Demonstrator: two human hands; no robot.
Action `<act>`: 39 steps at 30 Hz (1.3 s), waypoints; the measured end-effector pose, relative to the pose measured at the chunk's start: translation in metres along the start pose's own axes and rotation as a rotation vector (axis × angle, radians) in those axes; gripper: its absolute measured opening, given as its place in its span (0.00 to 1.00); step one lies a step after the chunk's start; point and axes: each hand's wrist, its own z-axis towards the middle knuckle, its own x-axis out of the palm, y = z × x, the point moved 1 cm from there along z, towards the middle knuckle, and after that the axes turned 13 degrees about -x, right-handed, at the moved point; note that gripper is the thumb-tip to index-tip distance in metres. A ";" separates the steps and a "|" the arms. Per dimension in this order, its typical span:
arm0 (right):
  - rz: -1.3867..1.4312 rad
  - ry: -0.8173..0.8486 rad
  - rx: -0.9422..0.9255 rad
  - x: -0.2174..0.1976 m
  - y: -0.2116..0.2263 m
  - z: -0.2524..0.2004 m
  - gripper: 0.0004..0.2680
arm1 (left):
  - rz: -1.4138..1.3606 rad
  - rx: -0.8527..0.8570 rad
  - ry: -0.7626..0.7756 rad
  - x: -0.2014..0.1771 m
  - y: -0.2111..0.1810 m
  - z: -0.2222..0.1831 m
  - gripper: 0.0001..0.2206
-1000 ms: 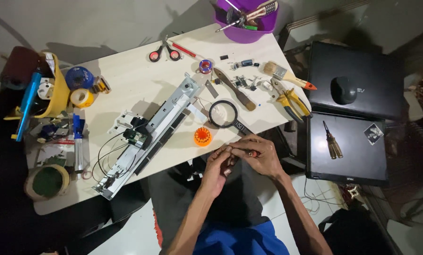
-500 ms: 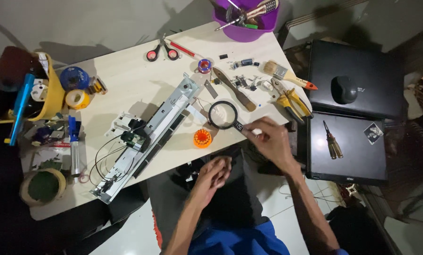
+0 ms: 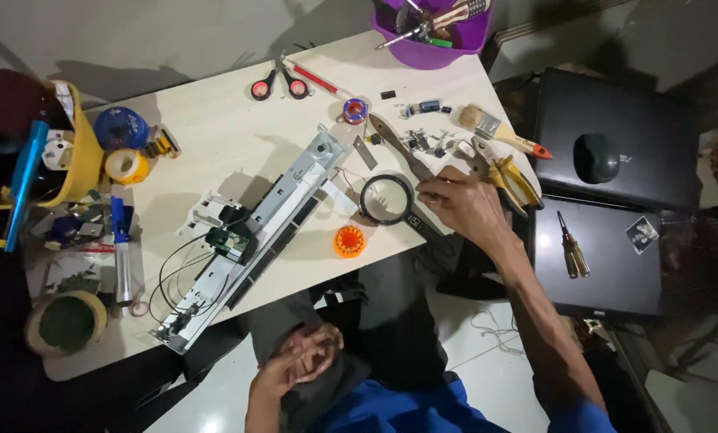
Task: Assembling and inspecting electronic components on a mechanical rail
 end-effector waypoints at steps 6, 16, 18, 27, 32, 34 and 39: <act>0.064 -0.015 -0.004 0.001 -0.005 0.001 0.06 | -0.086 0.075 0.051 -0.027 0.013 0.004 0.33; 0.058 -0.231 -0.166 0.013 -0.041 -0.002 0.04 | -0.108 0.066 0.093 -0.019 0.006 0.014 0.33; -0.043 -0.262 -0.089 0.015 -0.057 -0.005 0.04 | -0.126 0.059 0.107 -0.025 0.010 0.015 0.36; -0.047 0.026 0.001 -0.002 -0.049 0.019 0.07 | -0.170 0.002 0.060 -0.011 -0.003 0.018 0.36; 0.048 0.017 0.024 -0.034 -0.044 0.037 0.06 | -0.188 -0.052 0.033 -0.041 0.019 0.012 0.40; 0.031 -0.004 0.044 -0.039 -0.049 0.043 0.07 | -0.192 -0.065 0.019 -0.039 0.017 0.013 0.43; 0.006 0.101 -0.004 -0.026 -0.063 0.052 0.15 | -0.174 -0.072 0.009 -0.022 -0.001 0.016 0.41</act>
